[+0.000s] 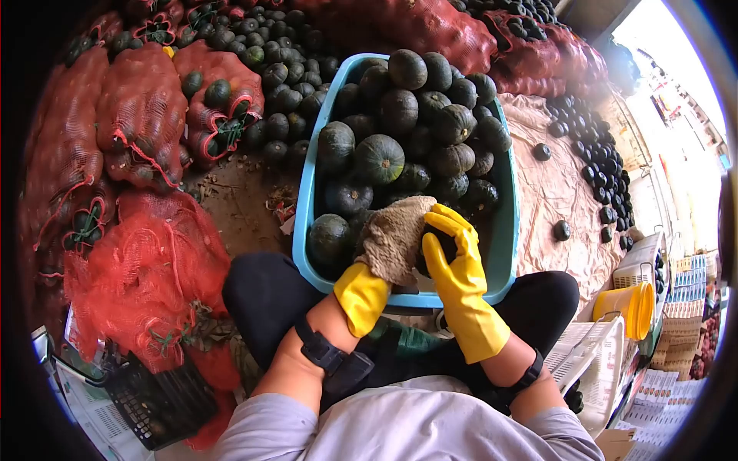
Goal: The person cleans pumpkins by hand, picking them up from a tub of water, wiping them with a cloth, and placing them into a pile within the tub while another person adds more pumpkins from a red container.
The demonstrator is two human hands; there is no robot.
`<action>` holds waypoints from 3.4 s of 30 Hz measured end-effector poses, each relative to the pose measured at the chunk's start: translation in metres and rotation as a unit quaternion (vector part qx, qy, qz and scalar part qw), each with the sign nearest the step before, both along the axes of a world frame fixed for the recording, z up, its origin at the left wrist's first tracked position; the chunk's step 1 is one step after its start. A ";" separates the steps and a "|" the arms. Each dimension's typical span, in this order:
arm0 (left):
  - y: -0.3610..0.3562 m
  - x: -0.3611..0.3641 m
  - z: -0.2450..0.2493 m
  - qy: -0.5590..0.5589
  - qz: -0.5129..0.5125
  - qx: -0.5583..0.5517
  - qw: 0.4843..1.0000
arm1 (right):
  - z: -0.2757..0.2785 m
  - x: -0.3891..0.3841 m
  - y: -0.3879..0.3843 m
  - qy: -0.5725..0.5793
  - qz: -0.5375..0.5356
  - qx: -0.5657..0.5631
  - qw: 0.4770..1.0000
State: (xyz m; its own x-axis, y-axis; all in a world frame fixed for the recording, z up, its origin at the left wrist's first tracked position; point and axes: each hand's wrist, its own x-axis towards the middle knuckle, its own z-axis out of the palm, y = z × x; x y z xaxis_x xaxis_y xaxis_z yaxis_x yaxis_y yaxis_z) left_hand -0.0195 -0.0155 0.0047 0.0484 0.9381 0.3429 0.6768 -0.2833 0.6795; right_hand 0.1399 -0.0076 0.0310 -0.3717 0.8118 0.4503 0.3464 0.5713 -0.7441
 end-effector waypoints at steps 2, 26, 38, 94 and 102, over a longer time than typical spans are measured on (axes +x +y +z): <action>-0.004 -0.008 0.005 -0.043 -0.002 -0.065 0.997 | 0.000 0.005 0.006 0.238 0.037 -0.329 0.913; -0.012 0.000 0.013 -0.073 0.071 0.014 0.995 | 0.028 0.017 0.032 0.091 0.082 -0.414 0.902; 0.001 0.032 0.020 -0.213 0.090 -0.027 0.973 | -0.024 0.011 0.037 0.077 -0.109 -0.092 0.987; 0.000 0.017 0.024 -0.213 0.043 -0.091 0.972 | -0.010 0.015 0.027 -0.034 0.018 -0.124 0.992; 0.001 0.045 0.004 -0.346 0.162 -0.154 0.912 | -0.060 -0.015 0.040 0.056 -0.142 -0.145 0.977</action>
State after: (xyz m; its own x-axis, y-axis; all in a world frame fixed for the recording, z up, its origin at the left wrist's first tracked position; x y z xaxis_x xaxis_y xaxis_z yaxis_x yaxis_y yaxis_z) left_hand 0.0255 -0.0141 0.0085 -0.3757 0.9219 -0.0948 0.0715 0.1308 0.9888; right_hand 0.1246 0.0320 -0.0288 -0.0738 0.9749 0.2101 0.3683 0.2224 -0.9027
